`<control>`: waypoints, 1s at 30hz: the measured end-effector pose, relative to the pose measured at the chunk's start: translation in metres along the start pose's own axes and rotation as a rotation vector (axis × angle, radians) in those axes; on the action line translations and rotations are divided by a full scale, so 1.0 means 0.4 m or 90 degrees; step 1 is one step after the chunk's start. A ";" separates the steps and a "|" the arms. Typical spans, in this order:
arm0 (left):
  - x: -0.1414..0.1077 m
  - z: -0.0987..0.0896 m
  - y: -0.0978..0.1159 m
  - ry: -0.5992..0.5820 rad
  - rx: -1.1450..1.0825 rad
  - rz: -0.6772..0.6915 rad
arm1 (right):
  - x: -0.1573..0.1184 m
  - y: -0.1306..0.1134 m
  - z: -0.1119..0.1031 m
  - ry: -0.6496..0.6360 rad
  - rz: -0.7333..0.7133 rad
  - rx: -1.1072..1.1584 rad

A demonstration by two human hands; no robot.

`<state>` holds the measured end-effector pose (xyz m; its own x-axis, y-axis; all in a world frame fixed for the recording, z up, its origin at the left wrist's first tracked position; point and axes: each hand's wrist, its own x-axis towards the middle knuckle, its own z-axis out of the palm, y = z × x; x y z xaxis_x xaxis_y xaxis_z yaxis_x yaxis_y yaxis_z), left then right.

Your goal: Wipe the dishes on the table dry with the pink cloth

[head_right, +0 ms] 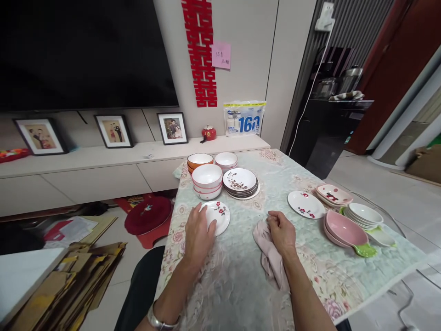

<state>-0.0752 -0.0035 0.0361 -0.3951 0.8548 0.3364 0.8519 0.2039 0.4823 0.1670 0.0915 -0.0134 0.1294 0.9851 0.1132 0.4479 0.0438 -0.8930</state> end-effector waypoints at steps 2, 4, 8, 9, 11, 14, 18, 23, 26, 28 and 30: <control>0.013 -0.013 -0.031 -0.020 0.047 -0.070 | 0.002 0.007 0.001 -0.007 -0.010 -0.010; 0.019 -0.014 -0.056 -0.051 0.074 -0.122 | 0.002 0.009 0.001 -0.012 -0.012 -0.013; 0.018 0.000 -0.081 -0.081 0.079 -0.172 | -0.003 0.003 0.001 -0.007 -0.013 -0.014; 0.017 0.003 -0.082 -0.081 0.077 -0.171 | -0.005 0.001 0.001 -0.005 -0.016 -0.007; 0.014 0.005 -0.082 -0.077 0.073 -0.172 | -0.009 -0.003 0.003 -0.003 -0.021 0.010; 0.014 0.008 -0.082 -0.071 0.068 -0.171 | -0.014 -0.010 0.006 0.003 -0.025 0.010; 0.017 0.025 -0.098 -0.051 0.065 -0.151 | -0.017 -0.023 0.006 0.011 -0.029 0.014; 0.018 0.047 -0.127 -0.016 0.017 -0.125 | -0.019 -0.026 0.005 0.012 -0.026 0.021; 0.012 0.050 -0.128 0.004 -0.010 -0.134 | -0.020 -0.031 0.009 -0.017 -0.026 0.034; 0.005 0.051 -0.121 0.017 -0.022 -0.127 | -0.016 -0.047 0.018 -0.059 -0.030 0.051; -0.001 0.053 -0.113 0.031 -0.017 -0.130 | -0.006 -0.076 0.037 -0.125 -0.044 0.071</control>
<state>-0.1063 -0.0031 -0.0029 -0.5754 0.7728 0.2679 0.7432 0.3572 0.5658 0.1399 0.0903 0.0068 -0.0781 0.9921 0.0979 0.3472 0.1191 -0.9302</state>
